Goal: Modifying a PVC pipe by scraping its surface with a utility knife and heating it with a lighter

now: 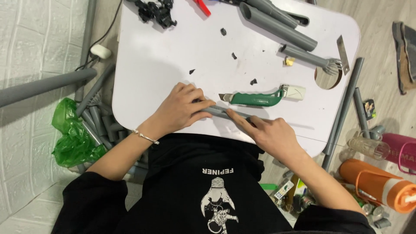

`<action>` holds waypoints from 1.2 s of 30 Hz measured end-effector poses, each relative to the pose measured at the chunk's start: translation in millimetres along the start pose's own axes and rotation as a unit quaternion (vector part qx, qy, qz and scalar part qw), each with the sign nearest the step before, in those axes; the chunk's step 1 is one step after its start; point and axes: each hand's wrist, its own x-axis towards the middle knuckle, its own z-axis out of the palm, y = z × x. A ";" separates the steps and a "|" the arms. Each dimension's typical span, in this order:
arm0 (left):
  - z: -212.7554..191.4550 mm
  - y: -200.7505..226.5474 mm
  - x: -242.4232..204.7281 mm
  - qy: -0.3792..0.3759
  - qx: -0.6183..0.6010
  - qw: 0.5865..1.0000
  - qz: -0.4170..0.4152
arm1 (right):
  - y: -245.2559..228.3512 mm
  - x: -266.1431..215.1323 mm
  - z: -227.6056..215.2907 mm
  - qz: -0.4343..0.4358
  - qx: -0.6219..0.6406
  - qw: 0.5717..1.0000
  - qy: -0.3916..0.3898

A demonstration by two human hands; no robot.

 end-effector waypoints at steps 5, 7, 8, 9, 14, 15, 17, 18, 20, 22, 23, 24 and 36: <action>-0.3 -0.1 1.4 0.002 -0.004 1.000 -0.001 | 0.5 -1.8 -2.6 0.006 -0.018 1.000 -0.010; -1.3 -3.8 2.7 0.004 0.003 1.000 -0.003 | 2.9 1.7 0.6 0.001 -0.023 1.000 0.007; -0.6 -4.0 1.3 0.002 0.004 1.000 0.001 | 3.3 -1.5 0.4 0.001 -0.021 1.000 0.004; 0.4 -4.5 -0.4 0.000 0.005 1.000 0.006 | 3.4 -4.5 0.6 0.000 -0.020 1.000 0.001; -1.0 -0.7 1.9 -0.011 0.005 1.000 -0.005 | -0.1 0.7 -5.0 0.008 -0.020 1.000 0.000; -1.4 -2.1 2.1 -0.015 0.002 1.000 -0.005 | -0.3 5.9 -5.3 0.006 -0.012 1.000 0.009; -3.3 -2.7 3.3 -0.013 -0.001 1.000 -0.008 | 3.5 1.1 -5.7 0.005 -0.011 1.000 0.004; -2.9 -2.3 3.5 -0.010 -0.005 1.000 -0.008 | 4.4 -2.8 -6.3 0.006 -0.013 1.000 -0.002; -2.3 -1.1 2.5 -0.012 -0.002 1.000 -0.010 | 2.1 -2.2 -6.9 0.006 -0.023 1.000 -0.004; -2.1 0.1 2.0 -0.014 0.004 1.000 -0.011 | 1.5 -0.4 -6.1 0.006 -0.034 0.999 -0.002; -2.3 0.4 1.2 -0.011 -0.002 1.000 -0.008 | 1.1 1.4 -5.2 0.002 -0.023 1.000 0.001; -3.8 -1.0 1.5 -0.007 -0.007 1.000 -0.006 | 2.3 5.6 -4.2 -0.004 -0.014 1.000 0.006; -1.4 -1.2 0.3 -0.013 0.006 1.000 -0.018 | 6.4 -5.5 -13.2 0.037 -0.014 0.999 -0.008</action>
